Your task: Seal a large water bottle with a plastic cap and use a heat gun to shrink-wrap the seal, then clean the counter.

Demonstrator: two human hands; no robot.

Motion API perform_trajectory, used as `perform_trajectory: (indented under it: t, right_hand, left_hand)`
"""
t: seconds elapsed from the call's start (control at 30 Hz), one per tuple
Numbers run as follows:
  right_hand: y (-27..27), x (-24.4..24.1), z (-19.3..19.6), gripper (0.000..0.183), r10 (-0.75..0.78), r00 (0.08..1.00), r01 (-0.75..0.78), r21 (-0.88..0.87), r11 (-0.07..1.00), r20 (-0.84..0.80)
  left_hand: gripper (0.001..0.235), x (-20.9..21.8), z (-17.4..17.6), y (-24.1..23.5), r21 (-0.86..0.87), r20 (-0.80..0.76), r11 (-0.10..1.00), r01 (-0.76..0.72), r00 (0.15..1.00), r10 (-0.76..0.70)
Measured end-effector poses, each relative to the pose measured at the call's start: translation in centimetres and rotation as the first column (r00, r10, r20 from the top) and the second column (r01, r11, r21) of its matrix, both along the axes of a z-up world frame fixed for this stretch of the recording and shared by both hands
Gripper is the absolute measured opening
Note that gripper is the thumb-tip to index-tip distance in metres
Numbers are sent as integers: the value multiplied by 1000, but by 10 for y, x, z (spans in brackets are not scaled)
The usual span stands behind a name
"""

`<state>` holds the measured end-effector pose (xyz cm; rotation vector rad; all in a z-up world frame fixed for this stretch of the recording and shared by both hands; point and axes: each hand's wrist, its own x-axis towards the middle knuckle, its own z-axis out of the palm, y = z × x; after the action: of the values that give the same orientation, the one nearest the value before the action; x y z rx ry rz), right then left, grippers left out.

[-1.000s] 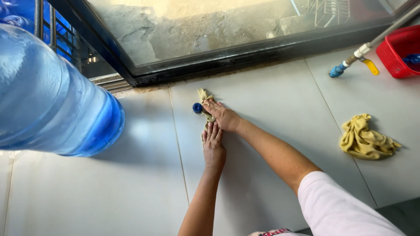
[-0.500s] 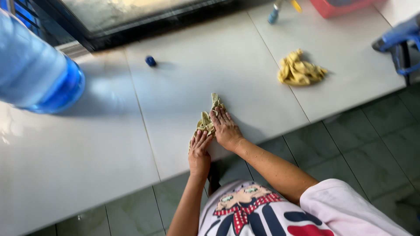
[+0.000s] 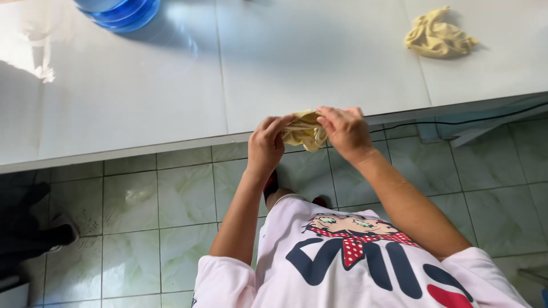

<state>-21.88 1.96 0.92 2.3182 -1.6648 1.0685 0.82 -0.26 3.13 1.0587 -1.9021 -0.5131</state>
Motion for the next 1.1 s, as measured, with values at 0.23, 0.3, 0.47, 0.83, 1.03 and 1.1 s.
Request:
perform_trajectory:
  t: [0.23, 0.3, 0.47, 0.83, 1.03, 1.1]
  right_hand:
    - [-37, 16, 41, 47, -15, 999, 10, 115, 993, 46]
    - [-53, 29, 48, 49, -19, 997, 8, 149, 989, 74]
    - [-102, 78, 44, 59, -117, 993, 119, 163, 979, -21]
    - [-160, 144, -139, 62, -67, 953, 171, 344, 923, -295]
    - [-266, 129, -137, 65, -63, 969, 180, 506, 843, -239]
    - [-313, 123, -138, 67, -57, 963, 209, 597, 774, -263]
  left_hand:
    - [10, 54, 14, -46, -51, -14, 989, -139, 990, 139]
    - [3, 68, 16, -62, 126, -17, 975, -183, 982, 186]
    - [22, 99, -17, -97, 75, 182, 960, -269, 951, 252]
    - [58, 108, -141, -161, 174, 568, 985, 13, 815, -111]
    - [53, 77, -154, -259, 166, 530, 986, 3, 843, -92]
    - [55, 66, -159, -297, 140, 534, 989, -44, 844, -39]
